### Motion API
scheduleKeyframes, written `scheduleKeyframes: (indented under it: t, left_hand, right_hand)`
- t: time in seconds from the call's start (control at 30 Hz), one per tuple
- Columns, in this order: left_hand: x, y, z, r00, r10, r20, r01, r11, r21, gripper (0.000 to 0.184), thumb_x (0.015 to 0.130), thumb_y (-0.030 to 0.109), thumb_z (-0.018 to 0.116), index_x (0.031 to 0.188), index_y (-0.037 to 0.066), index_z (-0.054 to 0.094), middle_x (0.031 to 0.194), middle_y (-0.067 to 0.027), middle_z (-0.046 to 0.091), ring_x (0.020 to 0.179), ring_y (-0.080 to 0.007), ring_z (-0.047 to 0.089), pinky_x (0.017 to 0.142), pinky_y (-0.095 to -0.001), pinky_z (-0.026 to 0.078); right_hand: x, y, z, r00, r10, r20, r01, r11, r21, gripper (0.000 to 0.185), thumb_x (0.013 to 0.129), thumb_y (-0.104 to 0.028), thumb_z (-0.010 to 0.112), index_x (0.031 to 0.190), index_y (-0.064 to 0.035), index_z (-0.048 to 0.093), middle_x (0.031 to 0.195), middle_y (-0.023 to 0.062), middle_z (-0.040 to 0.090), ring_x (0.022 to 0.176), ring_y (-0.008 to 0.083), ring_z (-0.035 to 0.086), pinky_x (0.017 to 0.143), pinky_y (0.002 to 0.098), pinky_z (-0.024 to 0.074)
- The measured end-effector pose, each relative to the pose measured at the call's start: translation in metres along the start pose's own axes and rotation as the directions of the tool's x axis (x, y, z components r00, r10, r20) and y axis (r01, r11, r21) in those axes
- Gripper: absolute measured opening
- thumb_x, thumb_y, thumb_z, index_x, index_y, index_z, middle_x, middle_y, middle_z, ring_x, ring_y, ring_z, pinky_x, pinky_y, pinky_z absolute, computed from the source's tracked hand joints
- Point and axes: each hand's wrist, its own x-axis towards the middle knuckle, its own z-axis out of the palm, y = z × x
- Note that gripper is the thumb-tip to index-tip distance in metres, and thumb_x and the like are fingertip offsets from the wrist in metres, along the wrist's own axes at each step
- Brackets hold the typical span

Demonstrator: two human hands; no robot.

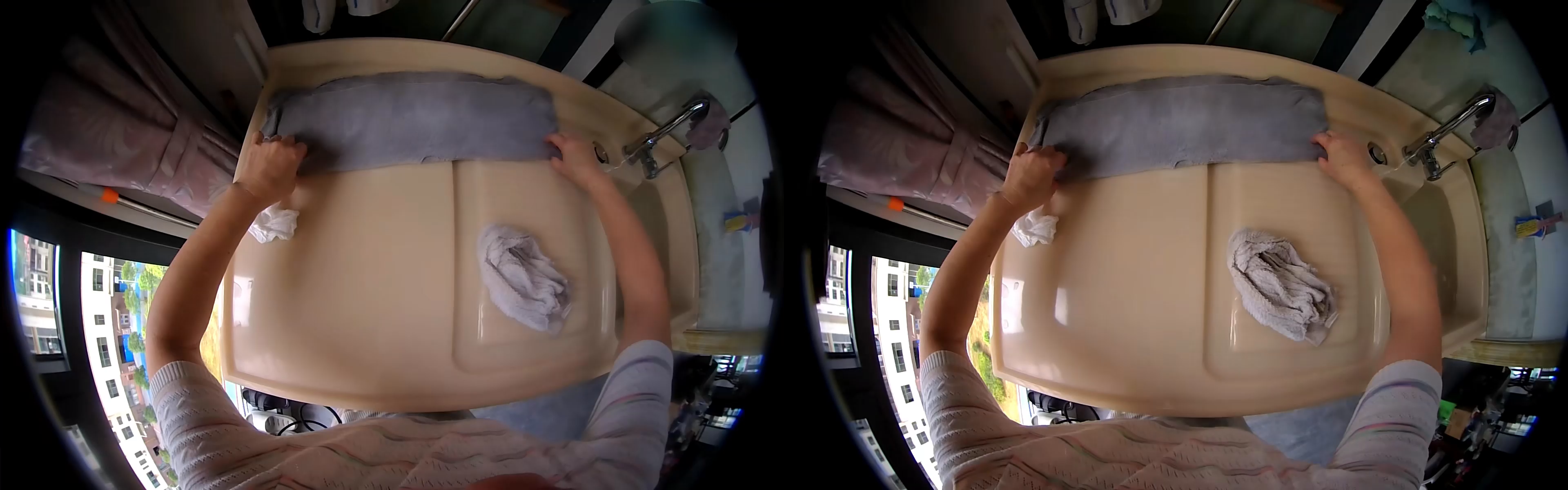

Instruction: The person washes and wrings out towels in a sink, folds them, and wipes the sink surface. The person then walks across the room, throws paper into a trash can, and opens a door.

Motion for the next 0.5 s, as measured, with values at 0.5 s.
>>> scheduleKeyframes:
  t: [0.5]
  left_hand:
    - [0.064,-0.065,-0.099,0.924,-0.379,0.044,0.227,0.453,-0.862,0.027,0.072,0.016,0.047,0.090,0.000,0.062,0.074,-0.0046,0.059,0.069,-0.0162,0.055,0.065,-0.0272,0.044]
  right_hand:
    - [0.026,0.043,-0.140,0.912,0.350,0.212,-0.409,0.779,0.475,0.020,0.075,-0.021,0.046,0.087,-0.0097,0.056,0.066,-0.0048,0.045,0.058,0.0064,0.042,0.046,0.0230,0.0354]
